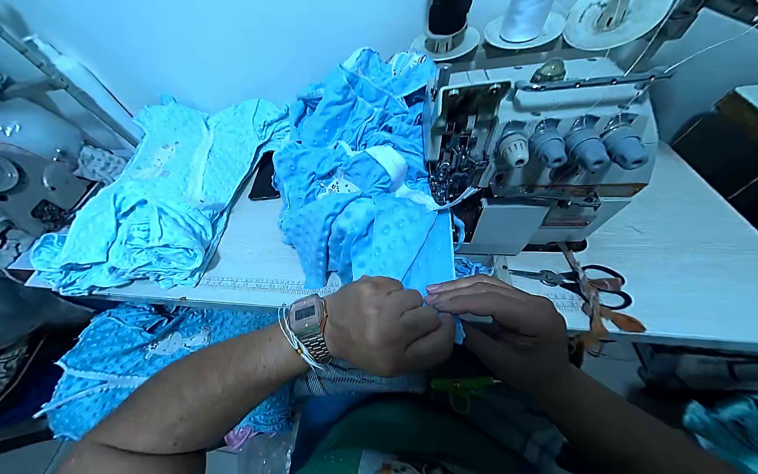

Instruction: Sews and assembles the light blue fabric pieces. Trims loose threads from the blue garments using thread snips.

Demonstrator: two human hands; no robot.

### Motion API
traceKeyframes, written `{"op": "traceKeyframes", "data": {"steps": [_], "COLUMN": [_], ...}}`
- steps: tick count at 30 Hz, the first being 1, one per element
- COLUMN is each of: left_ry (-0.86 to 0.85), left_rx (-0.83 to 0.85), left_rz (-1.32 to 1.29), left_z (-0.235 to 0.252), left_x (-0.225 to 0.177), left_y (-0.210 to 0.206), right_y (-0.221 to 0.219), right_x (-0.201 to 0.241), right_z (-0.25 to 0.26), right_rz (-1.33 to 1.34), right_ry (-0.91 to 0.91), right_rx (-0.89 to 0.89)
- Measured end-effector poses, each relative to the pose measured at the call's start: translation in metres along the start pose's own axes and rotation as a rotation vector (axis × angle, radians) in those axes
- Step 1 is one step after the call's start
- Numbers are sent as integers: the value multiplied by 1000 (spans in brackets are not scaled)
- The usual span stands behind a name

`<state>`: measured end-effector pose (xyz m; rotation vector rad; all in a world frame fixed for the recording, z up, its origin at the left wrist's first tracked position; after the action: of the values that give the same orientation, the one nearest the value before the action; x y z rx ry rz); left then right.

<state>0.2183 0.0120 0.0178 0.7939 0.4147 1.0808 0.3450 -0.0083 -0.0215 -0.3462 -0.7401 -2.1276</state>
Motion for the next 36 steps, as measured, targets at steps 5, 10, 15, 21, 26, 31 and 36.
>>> {"op": "traceKeyframes", "data": {"steps": [5,10,15,21,26,31,36], "left_ry": [-42,-62,-44,-10,-3,61,566], "left_rx": [-8,31,27,12,21,30,61], "left_rz": [-39,-85,-126,-144,-174,-312,-270], "left_z": [0,1,5,9,9,14,30], "left_x": [-3,-2,2,5,8,13,85], "left_y": [3,0,0,2,3,4,-6], "right_y": [6,6,8,13,17,15,-3], "right_x": [13,18,17,17,18,17,19], "right_z": [-5,-18,-16,-5,1,-1,-22], "right_rz": [-81,-149,-127,-64,-68,-83,-178], "right_ry": [45,42,-22,8,71,131,100], "right_rx": [-40,-72,-44,20,27,23,-4]}}
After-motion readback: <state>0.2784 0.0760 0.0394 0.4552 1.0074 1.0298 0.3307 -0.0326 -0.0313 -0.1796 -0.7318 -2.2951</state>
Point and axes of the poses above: each hand's wrist, its own z-axis towards the middle knuckle, its own y-axis out of the back of the hand, x = y × z, the point moved 9 cm from there along z, towards the middle knuckle, and after that the axes turned 15 degrees about -z, right-handed, at the moved point
